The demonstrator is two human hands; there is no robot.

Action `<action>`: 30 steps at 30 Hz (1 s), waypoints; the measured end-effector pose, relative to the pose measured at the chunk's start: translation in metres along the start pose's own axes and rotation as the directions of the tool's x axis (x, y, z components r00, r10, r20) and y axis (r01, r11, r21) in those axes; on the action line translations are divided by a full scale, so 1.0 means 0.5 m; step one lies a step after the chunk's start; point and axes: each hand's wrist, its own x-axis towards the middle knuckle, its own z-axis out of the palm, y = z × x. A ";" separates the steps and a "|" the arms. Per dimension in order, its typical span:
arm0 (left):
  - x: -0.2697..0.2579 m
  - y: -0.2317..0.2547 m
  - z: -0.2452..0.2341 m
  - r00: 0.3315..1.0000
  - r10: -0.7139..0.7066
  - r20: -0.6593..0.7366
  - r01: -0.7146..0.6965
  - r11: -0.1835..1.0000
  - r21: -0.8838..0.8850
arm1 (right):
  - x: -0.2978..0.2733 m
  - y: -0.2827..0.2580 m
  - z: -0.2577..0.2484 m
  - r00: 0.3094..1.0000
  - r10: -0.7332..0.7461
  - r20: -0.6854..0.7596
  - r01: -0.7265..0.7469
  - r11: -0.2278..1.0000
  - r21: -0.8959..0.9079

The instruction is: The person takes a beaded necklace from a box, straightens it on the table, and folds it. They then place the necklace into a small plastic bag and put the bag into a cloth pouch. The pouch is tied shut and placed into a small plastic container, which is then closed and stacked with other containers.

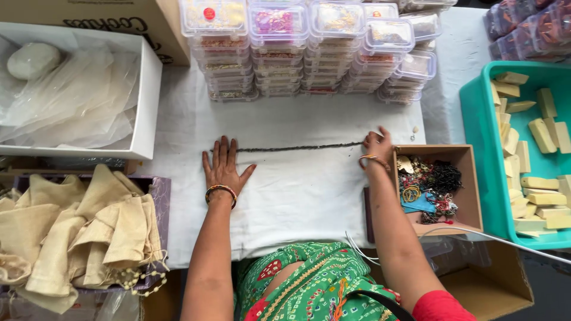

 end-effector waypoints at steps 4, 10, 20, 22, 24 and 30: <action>-0.001 0.008 0.003 0.999 -0.008 0.032 0.008 1.000 -0.024 | -0.128 -0.014 0.044 0.675 -0.632 0.380 0.613 0.195 -0.765; 0.006 0.001 0.018 1.000 -0.011 -0.006 0.011 1.000 0.012 | -0.126 -0.059 0.041 0.554 -0.500 0.665 0.449 -0.493 -0.745; 0.003 0.002 0.008 0.999 -0.024 0.035 0.024 1.000 -0.010 | -0.277 0.038 0.172 0.798 0.087 0.596 0.280 0.823 -0.495; 0.006 -0.001 0.016 1.000 -0.020 0.018 0.020 1.000 -0.006 | -0.246 0.035 0.144 0.913 0.110 0.394 0.133 0.831 -0.540; 0.007 -0.003 0.015 1.000 -0.021 0.000 0.021 1.000 -0.008 | -0.232 0.008 0.129 0.975 0.138 0.174 -0.018 0.829 -0.558; 0.001 0.003 0.010 0.999 -0.020 0.031 0.020 1.000 -0.014 | -0.230 0.031 0.096 0.470 -0.550 0.691 0.697 -0.249 -0.672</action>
